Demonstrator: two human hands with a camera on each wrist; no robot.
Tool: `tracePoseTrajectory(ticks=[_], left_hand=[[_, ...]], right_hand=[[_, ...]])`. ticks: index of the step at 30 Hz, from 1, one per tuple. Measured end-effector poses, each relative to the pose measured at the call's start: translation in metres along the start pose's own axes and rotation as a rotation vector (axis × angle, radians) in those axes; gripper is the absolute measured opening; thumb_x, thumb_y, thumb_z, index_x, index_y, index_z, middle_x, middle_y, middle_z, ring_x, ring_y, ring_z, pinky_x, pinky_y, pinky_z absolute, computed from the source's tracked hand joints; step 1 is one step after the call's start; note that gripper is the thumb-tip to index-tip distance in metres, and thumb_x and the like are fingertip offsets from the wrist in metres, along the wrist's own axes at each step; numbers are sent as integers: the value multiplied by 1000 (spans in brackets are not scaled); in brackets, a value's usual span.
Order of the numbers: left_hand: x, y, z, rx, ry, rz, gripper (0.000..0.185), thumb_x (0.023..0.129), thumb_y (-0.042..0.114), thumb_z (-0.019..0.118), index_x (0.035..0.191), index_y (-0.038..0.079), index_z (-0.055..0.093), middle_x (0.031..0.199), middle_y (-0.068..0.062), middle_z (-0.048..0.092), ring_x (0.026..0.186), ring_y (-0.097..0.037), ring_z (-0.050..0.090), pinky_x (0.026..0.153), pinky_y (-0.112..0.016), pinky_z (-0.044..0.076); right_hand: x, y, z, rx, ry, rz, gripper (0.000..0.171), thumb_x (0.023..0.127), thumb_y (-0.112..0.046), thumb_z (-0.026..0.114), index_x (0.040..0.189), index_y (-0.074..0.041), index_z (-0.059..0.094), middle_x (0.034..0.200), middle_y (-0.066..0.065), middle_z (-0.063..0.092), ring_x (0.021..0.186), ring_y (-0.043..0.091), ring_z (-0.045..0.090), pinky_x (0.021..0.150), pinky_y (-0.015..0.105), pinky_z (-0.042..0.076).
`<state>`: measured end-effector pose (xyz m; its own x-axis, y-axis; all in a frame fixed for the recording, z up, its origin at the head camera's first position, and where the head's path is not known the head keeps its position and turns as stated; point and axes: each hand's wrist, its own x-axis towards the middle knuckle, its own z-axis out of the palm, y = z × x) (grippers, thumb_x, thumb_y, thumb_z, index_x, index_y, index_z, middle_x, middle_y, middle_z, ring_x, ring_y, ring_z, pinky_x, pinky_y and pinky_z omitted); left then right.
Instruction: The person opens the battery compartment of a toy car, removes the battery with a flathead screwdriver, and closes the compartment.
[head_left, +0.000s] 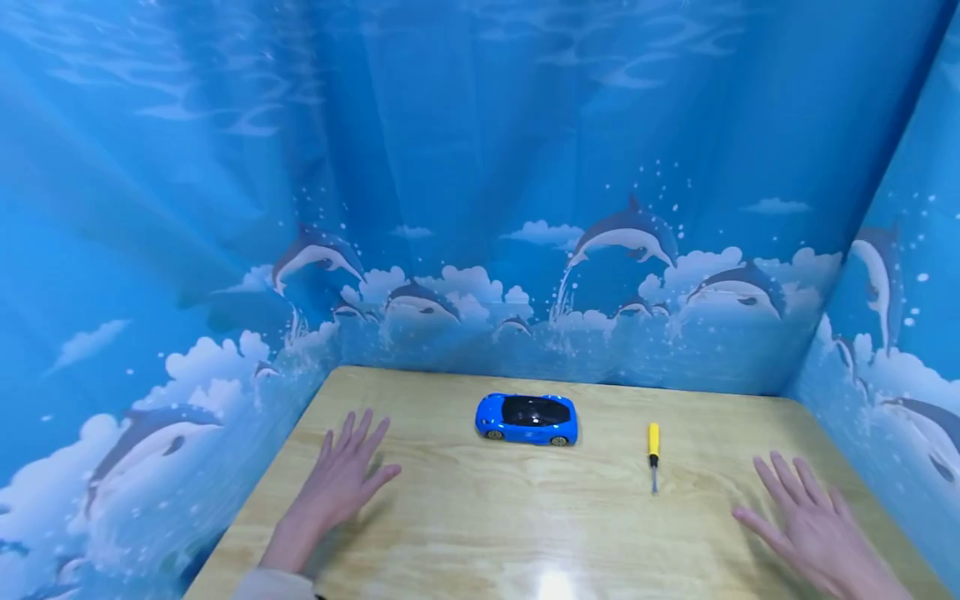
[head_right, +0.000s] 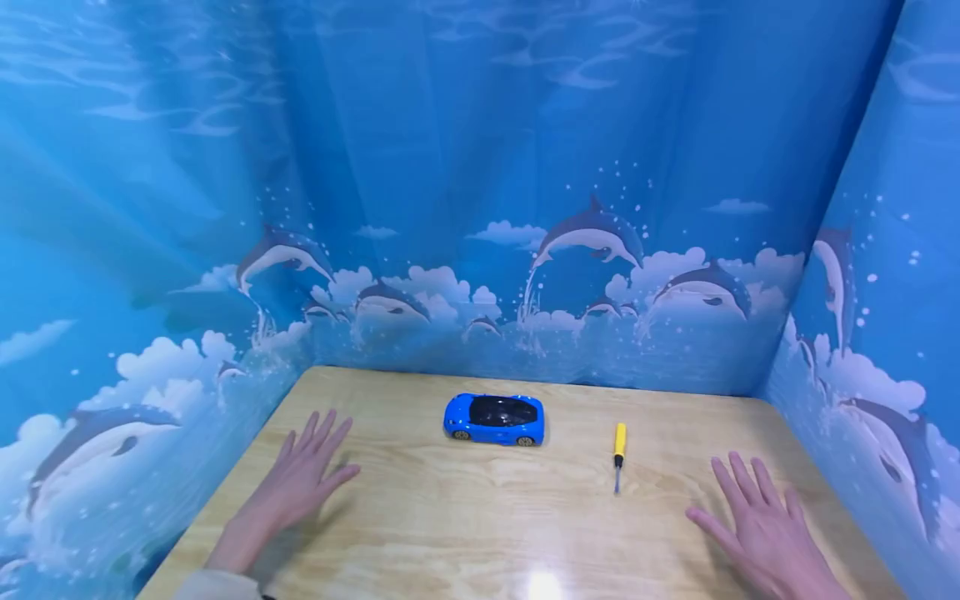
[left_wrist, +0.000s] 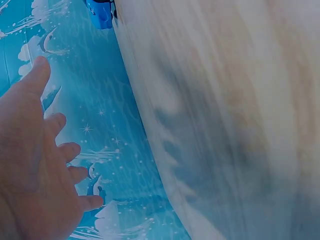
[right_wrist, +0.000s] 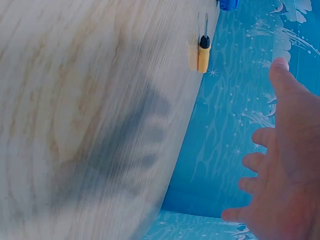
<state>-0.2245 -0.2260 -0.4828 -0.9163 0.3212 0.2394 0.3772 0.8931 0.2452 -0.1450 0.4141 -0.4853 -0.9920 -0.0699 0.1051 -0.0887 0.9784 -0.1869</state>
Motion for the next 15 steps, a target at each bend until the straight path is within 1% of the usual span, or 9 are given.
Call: tracePoseTrajectory(ticks=[4,7,10,13,15], left_hand=[[4,1,0,-1,6,3,79,101,55,56,161,8,35,167,-23,19,153,-48,10,121,-73,7],[7,3,1,-8,-14,7,80,101,56,55,162,10,32,168,-22,17,154,-46,9,122,-73,7],[10,5,2,-2,-30,9,81,101,57,55,163,11,29,168,-20,15,154,-45,9,122,-71,7],[13,7,2,8,-29,12,81,101,56,56,163,12,29,168,-20,15,154,-45,9,122,-71,7],[14,8,3,9,-28,14,80,101,55,56,163,11,29,168,-20,15,154,-45,9,123,-71,6]], right_hand=[[2,-2,0,-12,1,-13,90,103,-55,53,158,10,23,160,41,16,148,61,0,101,91,13],[1,-2,1,-22,7,-19,90,103,-54,53,159,9,21,160,41,14,148,60,-2,100,91,14],[-3,-3,3,-29,68,-51,89,103,-51,56,160,8,21,161,39,16,150,56,-2,101,90,17],[-6,-4,6,-29,143,-89,88,101,-48,60,161,5,22,163,36,17,153,48,-5,102,88,19],[-8,-5,9,-30,166,-98,89,101,-48,61,162,3,20,164,33,14,154,43,-8,104,88,17]])
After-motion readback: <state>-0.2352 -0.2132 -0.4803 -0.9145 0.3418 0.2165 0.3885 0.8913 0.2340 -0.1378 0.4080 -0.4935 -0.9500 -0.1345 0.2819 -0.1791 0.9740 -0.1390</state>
